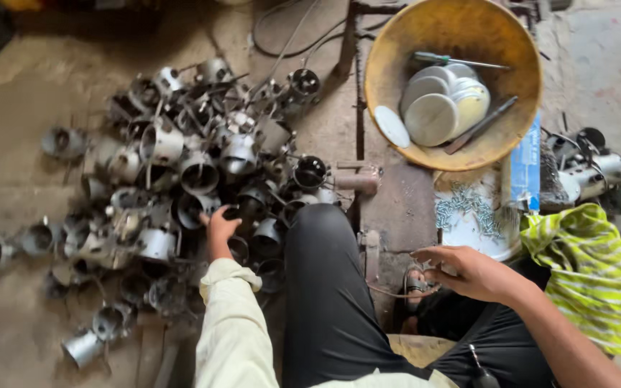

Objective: The person sits on the floor and assembles metal parts by attaching circular metal discs to cylindrical housings. They use a cordless drill to drive screws into the discs, securing them to the housings. The person wipes the discs with a cloth before and after drilling, then places the assembled units into a pile.

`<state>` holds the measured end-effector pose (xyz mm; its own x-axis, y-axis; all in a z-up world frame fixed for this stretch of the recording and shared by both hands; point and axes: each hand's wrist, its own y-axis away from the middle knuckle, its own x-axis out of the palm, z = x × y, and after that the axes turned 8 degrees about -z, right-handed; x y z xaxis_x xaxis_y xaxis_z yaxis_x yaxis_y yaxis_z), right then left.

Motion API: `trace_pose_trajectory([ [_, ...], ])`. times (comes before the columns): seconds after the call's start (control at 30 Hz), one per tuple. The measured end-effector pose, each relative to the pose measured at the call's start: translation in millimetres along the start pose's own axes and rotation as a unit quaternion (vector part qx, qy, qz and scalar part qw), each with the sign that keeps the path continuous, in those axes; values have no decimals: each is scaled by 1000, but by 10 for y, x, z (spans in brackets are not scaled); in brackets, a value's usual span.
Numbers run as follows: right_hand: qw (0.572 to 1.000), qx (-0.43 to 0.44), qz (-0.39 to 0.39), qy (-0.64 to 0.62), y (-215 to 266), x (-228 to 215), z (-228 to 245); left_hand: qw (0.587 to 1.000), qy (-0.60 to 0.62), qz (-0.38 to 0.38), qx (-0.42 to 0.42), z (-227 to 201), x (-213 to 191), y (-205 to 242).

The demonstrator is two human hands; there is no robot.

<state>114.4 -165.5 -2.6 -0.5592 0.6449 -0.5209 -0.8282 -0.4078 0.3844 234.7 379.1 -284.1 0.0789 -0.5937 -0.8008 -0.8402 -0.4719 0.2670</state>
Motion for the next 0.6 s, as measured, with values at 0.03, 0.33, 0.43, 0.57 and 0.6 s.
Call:
trace_pose_trajectory([
  [0.03, 1000, 22, 2, -20, 10, 51, -23, 998, 18, -11, -67, 33, -11, -16],
  [0.33, 996, -54, -48, -52, -3, 119, -237, 972, -105, -199, 73, 47, -215, 330],
  [0.43, 998, -7, -33, -57, 5, 106, -167, 960, -117, -252, 27, -12, -225, 664],
  [0.57, 989, -130, -53, -53, 37, 102, -202, 950, -25, -300, 84, -108, -186, 853],
  [0.6, 990, -126, -47, -54, 62, 126, -233, 948, 0, -306, 86, -79, -176, 952],
])
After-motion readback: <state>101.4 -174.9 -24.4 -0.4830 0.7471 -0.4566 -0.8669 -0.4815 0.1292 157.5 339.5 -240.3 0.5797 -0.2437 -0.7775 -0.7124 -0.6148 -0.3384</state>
